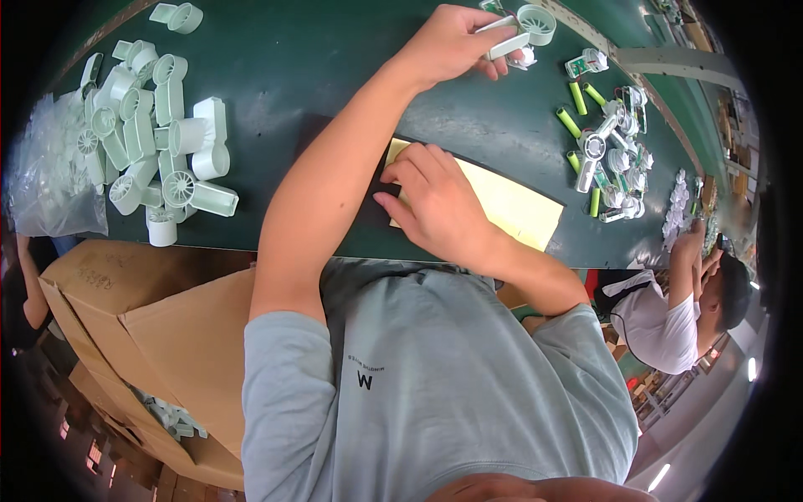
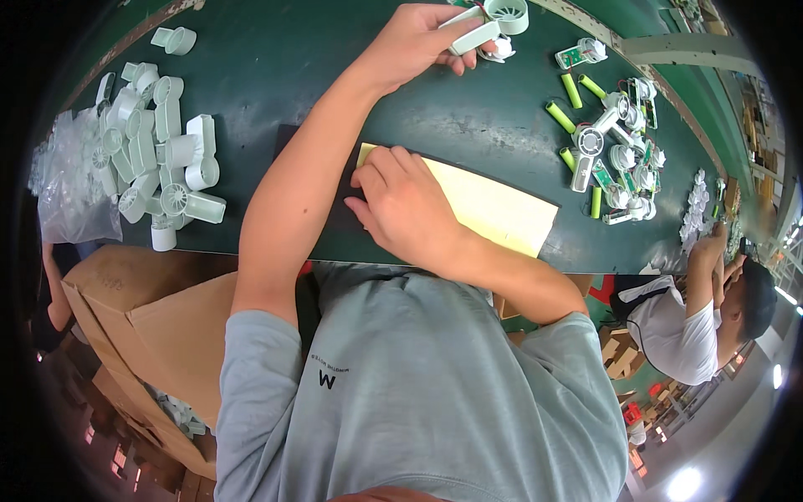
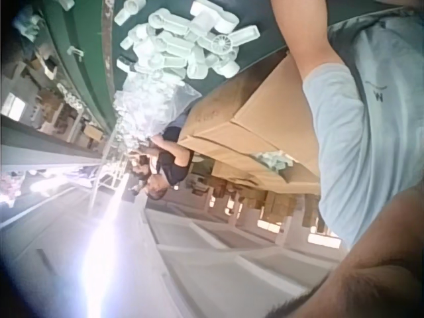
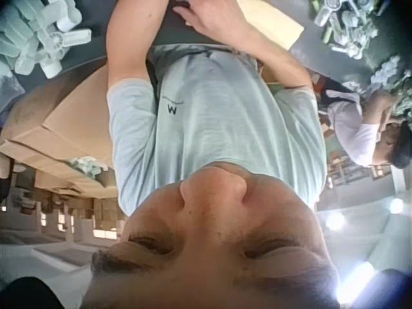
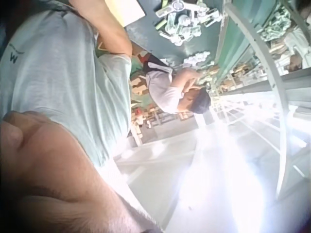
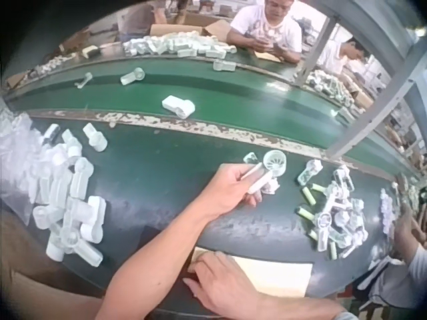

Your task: Assemble small handheld electronic fans on a factory production line.

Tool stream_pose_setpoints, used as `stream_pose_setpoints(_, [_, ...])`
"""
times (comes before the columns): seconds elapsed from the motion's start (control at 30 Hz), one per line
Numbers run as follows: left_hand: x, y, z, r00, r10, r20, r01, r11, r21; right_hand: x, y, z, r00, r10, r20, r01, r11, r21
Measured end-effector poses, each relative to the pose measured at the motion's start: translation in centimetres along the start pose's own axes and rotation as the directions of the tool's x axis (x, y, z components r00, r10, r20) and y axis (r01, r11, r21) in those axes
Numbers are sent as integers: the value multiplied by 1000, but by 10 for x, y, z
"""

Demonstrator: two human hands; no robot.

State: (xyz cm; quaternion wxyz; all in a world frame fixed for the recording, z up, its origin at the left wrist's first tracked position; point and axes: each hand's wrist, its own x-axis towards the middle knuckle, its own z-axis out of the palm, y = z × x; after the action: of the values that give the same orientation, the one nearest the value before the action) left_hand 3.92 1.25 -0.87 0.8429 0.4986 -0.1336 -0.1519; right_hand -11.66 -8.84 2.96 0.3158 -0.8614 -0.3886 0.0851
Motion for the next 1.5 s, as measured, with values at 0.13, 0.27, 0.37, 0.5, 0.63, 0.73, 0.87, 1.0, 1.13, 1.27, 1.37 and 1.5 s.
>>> stream_pose_setpoints(0.13, [4,-5,-11,997,-32,72,28,998,59,6,9,-14,987,-66,144,47,990,134])
stream_pose_setpoints(0.27, [-3,-6,-2,999,33,-6,-32,997,76,-10,19,-54,986,27,166,-97,897,431])
stream_pose_setpoints(0.37, [-8,7,7,999,1,36,-6,990,141,-31,31,-64,934,248,258,-299,936,184])
stream_pose_setpoints(0.5, [-17,8,4,991,-64,121,47,989,139,-47,25,-50,989,139,41,-133,984,-116])
stream_pose_setpoints(0.63, [-16,7,15,955,-122,269,88,987,135,-49,30,-64,997,2,78,4,997,-74])
stream_pose_setpoints(0.73, [-17,10,19,941,-251,226,187,944,270,-52,40,-66,981,-81,178,101,989,-111])
stream_pose_setpoints(0.87, [-26,9,13,940,-281,192,236,944,229,-49,48,-70,913,-257,316,340,908,-244])
stream_pose_setpoints(1.0, [-22,13,12,915,-319,246,257,933,253,-45,46,-103,983,-183,9,183,983,22])
stream_pose_setpoints(1.13, [-25,10,17,926,-301,226,206,907,367,-20,59,-134,958,-46,-284,20,995,-93])
stream_pose_setpoints(1.27, [-23,3,9,896,-334,294,247,923,295,-11,68,-132,955,-39,-294,5,993,-116])
stream_pose_setpoints(1.37, [-22,6,9,874,-348,338,272,928,253,-11,67,-131,957,-17,-288,-30,987,-156])
stream_pose_setpoints(1.5, [-23,4,6,858,-401,320,347,913,213,-9,72,-122,962,23,-271,-64,987,-144])
